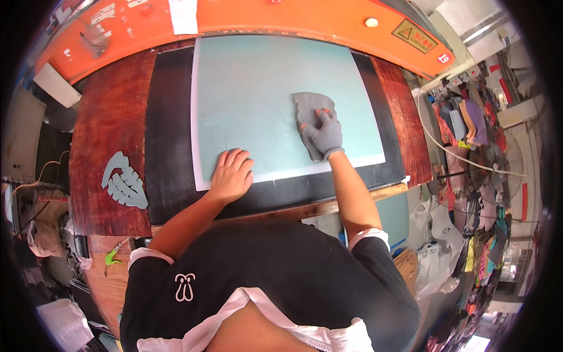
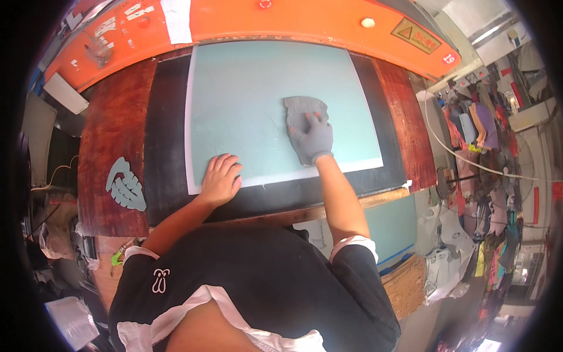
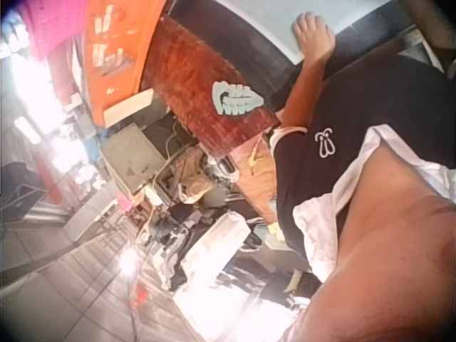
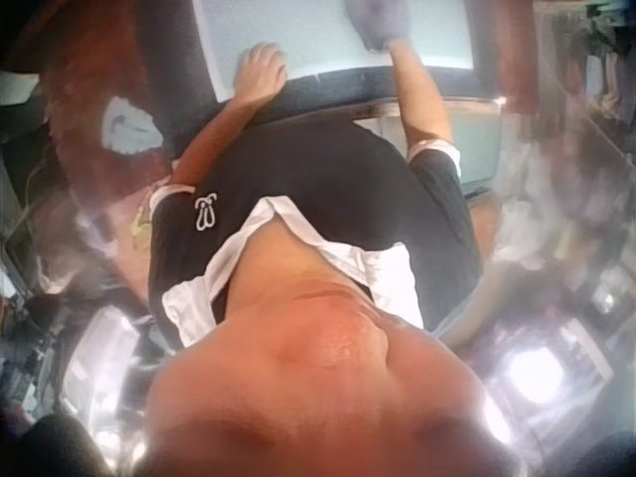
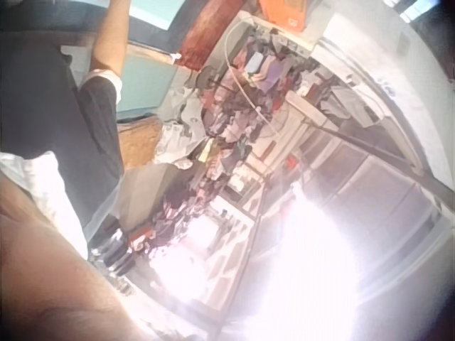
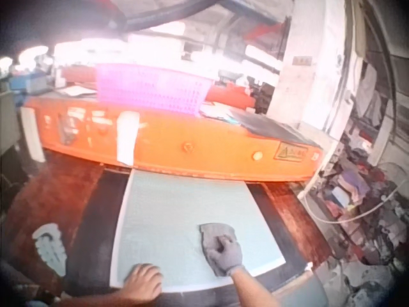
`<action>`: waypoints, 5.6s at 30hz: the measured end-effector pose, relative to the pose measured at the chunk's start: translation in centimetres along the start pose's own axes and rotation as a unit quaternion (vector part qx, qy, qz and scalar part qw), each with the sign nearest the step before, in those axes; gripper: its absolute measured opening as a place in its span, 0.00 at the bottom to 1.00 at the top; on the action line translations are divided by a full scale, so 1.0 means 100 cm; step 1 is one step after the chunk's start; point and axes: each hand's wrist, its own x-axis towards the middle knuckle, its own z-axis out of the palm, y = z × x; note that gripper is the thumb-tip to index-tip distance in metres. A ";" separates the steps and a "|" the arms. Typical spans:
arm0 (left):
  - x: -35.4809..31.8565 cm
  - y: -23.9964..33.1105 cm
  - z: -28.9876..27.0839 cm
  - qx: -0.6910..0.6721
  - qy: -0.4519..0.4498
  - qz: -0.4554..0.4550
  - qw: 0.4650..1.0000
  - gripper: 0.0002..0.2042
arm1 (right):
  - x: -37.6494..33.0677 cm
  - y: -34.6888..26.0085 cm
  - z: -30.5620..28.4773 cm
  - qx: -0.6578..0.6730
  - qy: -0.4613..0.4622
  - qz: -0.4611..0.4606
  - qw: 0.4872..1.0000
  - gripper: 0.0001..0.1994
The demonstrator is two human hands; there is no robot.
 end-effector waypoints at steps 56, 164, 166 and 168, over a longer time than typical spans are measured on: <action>-0.034 0.049 0.087 0.159 0.230 -0.115 0.953 0.09 | -0.002 0.164 -0.116 0.565 0.152 -0.123 0.801 0.09; -0.319 0.294 0.080 -0.065 0.027 -0.040 0.997 0.14 | -0.404 0.238 -0.087 0.155 0.225 0.069 0.959 0.11; -0.339 0.284 0.073 -0.083 0.038 -0.045 0.995 0.13 | -0.444 0.231 -0.079 0.199 0.179 0.075 0.961 0.06; -0.349 0.276 0.071 -0.071 0.070 0.001 0.995 0.12 | -0.469 0.222 -0.080 0.149 0.138 -0.052 0.978 0.03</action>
